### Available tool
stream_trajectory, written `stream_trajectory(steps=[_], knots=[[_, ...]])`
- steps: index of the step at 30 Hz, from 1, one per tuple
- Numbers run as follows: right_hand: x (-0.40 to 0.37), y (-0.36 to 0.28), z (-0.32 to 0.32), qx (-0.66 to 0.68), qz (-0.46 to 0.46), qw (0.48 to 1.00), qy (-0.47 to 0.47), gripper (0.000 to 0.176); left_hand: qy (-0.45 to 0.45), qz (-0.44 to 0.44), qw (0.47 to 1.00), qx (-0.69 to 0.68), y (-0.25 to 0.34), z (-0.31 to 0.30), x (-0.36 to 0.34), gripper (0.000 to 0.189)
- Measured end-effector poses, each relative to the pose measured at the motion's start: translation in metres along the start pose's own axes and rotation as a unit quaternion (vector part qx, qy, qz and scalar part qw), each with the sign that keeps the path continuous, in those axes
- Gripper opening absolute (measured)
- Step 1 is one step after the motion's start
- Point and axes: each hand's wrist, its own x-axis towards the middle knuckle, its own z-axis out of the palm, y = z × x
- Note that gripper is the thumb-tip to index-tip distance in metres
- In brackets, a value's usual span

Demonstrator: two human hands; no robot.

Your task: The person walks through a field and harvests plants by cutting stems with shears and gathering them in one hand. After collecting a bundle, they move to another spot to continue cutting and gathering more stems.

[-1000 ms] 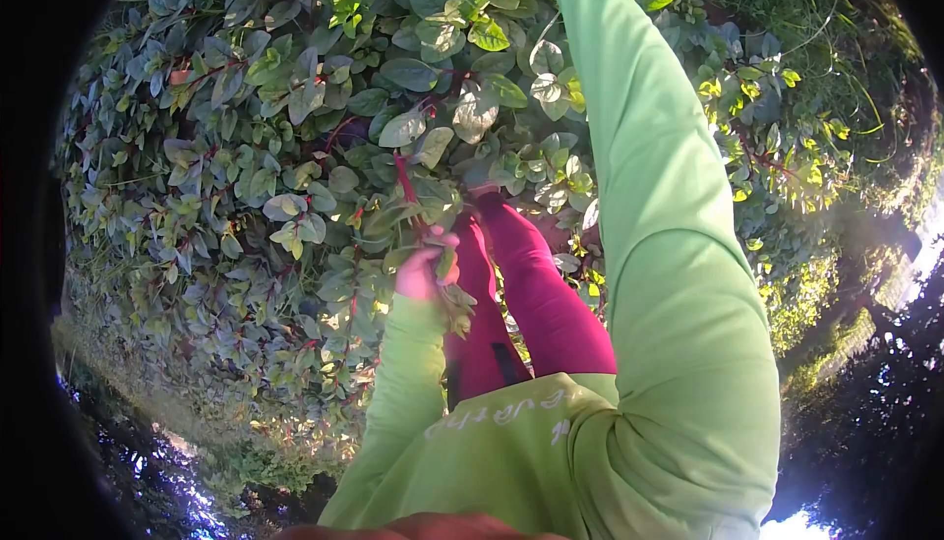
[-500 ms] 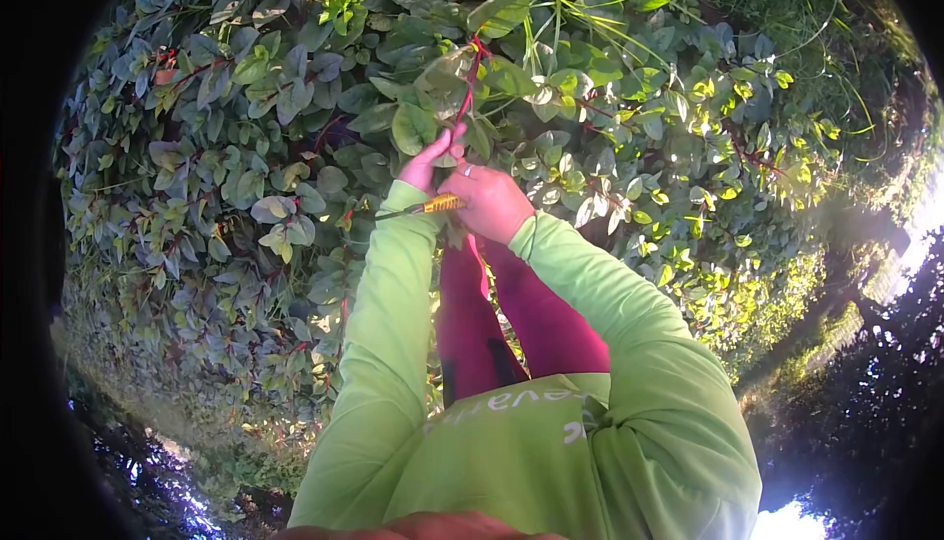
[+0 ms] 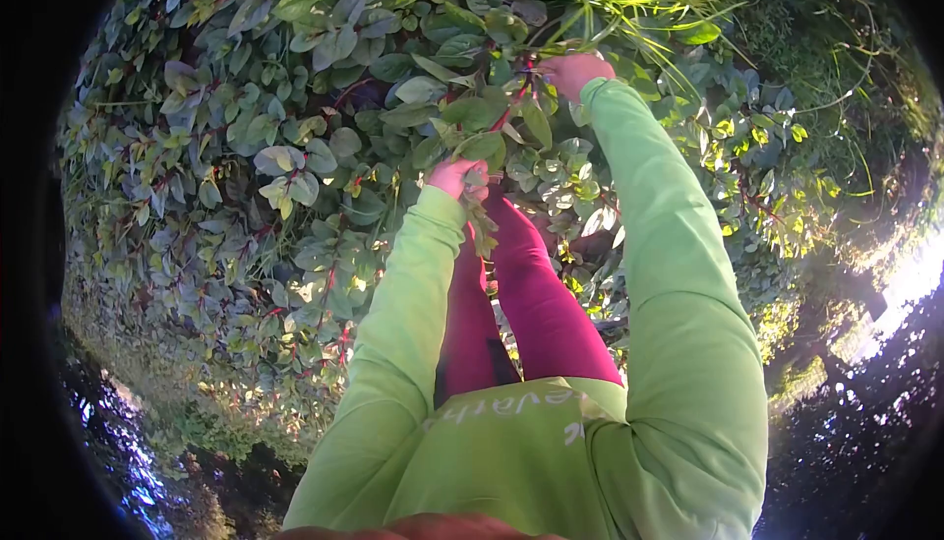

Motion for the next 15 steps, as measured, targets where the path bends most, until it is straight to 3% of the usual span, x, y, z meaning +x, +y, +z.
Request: stream_trajectory(steps=[1, 2, 4, 6, 7, 10, 11, 12, 14, 15], knots=[[0.003, 0.008, 0.007, -0.02, 0.013, 1.0, -0.001, 0.041, -0.06, -0.012, 0.998, 0.011, -0.001, -0.013, 0.001, 0.032], [0.003, 0.015, 0.009, -0.029, 0.013, 0.999, -0.012, 0.043, -0.053, -0.004, 0.998, -0.041, 0.006, -0.003, -0.013, 0.032], [-0.01, 0.014, 0.003, -0.06, 0.023, 0.998, -0.005, 0.041, -0.066, 0.012, 0.998, 0.017, -0.001, -0.004, -0.008, 0.035], [-0.019, 0.027, 0.004, -0.103, 0.028, 0.993, 0.048, 0.04, -0.077, 0.032, 0.997, 0.005, -0.023, -0.004, 0.004, 0.025], [-0.013, 0.058, 0.004, -0.069, 0.046, 0.996, 0.026, 0.04, -0.061, 0.026, 0.998, 0.021, -0.03, -0.004, 0.002, 0.026], [-0.032, 0.111, -0.021, 0.003, 0.026, 0.997, 0.066, 0.039, -0.112, 0.176, 0.977, 0.05, -0.053, -0.013, -0.033, 0.026], [-0.029, 0.132, -0.018, 0.128, -0.004, 0.991, 0.034, 0.039, -0.133, 0.213, 0.968, 0.025, -0.055, -0.012, -0.053, 0.028], [-0.037, 0.107, -0.026, 0.094, 0.005, 0.995, 0.038, 0.041, -0.095, 0.181, 0.979, 0.013, -0.064, -0.013, -0.056, 0.03], [-0.069, 0.065, -0.032, 0.066, 0.059, 0.992, 0.086, 0.049, -0.176, 0.187, 0.966, -0.017, -0.075, -0.023, -0.059, 0.029], [-0.07, 0.054, -0.028, 0.077, 0.09, 0.985, 0.126, 0.056, -0.176, 0.133, 0.971, -0.096, -0.082, -0.024, -0.056, 0.03]])
